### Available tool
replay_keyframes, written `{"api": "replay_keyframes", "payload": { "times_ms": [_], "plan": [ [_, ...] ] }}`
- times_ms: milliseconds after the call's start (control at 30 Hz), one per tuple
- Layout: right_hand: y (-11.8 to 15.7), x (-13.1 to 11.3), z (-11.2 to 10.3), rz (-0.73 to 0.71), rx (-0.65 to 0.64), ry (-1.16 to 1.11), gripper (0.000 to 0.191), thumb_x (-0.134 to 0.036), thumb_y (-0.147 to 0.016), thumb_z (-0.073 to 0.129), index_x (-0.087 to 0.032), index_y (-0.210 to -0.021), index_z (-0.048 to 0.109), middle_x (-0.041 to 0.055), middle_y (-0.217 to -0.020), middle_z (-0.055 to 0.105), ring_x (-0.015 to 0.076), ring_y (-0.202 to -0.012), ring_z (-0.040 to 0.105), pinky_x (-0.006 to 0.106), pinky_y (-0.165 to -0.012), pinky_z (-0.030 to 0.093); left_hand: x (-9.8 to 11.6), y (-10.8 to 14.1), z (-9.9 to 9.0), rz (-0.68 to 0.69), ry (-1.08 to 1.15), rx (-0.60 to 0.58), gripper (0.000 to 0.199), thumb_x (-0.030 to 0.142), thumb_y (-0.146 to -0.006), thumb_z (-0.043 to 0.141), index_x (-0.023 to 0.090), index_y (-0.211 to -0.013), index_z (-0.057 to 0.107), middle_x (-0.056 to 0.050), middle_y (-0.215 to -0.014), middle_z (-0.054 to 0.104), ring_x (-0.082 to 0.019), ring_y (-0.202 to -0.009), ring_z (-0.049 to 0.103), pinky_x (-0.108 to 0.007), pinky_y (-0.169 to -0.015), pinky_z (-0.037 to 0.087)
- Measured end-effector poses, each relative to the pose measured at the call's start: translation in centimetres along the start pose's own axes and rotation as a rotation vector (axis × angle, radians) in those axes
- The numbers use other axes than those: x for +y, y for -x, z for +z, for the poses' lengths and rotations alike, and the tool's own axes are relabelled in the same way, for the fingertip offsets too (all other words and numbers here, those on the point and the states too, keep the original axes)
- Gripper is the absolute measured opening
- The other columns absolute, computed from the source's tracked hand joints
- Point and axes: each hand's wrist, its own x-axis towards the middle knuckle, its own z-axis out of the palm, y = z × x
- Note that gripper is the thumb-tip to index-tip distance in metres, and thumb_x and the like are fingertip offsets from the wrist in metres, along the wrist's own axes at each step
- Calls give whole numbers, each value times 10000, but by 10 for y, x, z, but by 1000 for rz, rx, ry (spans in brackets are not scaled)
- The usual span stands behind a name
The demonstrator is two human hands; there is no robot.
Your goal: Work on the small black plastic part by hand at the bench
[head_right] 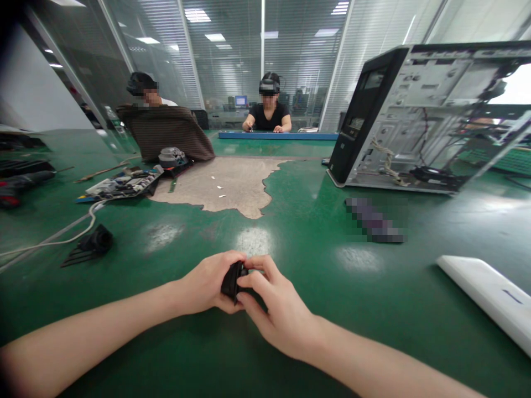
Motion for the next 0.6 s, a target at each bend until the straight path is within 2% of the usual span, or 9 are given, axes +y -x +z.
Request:
{"api": "replay_keyframes", "payload": {
  "times_ms": [167, 267, 367, 500, 600],
  "plan": [
    [-1, 4, 4, 119, 36, -103, 348, -103, -771, 535, -217, -1078, 417, 65, -1050, 468, 190, -970, 509, 353, -819, 499, 1, 0, 0, -20, -12, -12, 522, 335, -626, 651, 188, -1054, 393, -56, -926, 568, -225, -816, 582, -344, -712, 469],
    [-1, 5, 4, 150, 0, -130, 333, -111, -775, 536, -214, -1074, 430, 55, -1004, 492, 181, -917, 536, 356, -809, 506, -1, 0, 1, -21, -12, -9, 538, 319, -618, 655, 193, -1066, 385, -56, -942, 568, -228, -839, 582, -351, -735, 467],
    [-1, 5, 3, 129, 1, -138, 289, -124, -795, 520, -215, -1058, 439, 58, -1003, 493, 176, -902, 550, 351, -803, 507, -1, 1, 2, -25, -11, -2, 546, 306, -617, 652, 196, -1075, 375, -59, -954, 570, -232, -846, 586, -353, -737, 468],
    [0, 3, 0, 26, 10, -32, 191, -127, -819, 489, -220, -985, 474, 76, -1078, 461, 196, -996, 519, 363, -846, 475, -1, 1, 2, -20, -11, 6, 540, 322, -626, 650, 195, -1070, 370, -61, -949, 573, -235, -835, 593, -351, -723, 473],
    [0, 2, 1, 35, 28, -5, 242, -107, -790, 512, -218, -999, 460, 78, -1091, 450, 200, -1005, 509, 363, -841, 477, 0, 0, 1, -12, -12, -2, 554, 323, -620, 659, 192, -1072, 367, -62, -950, 570, -235, -835, 592, -351, -726, 474]
  ]
}}
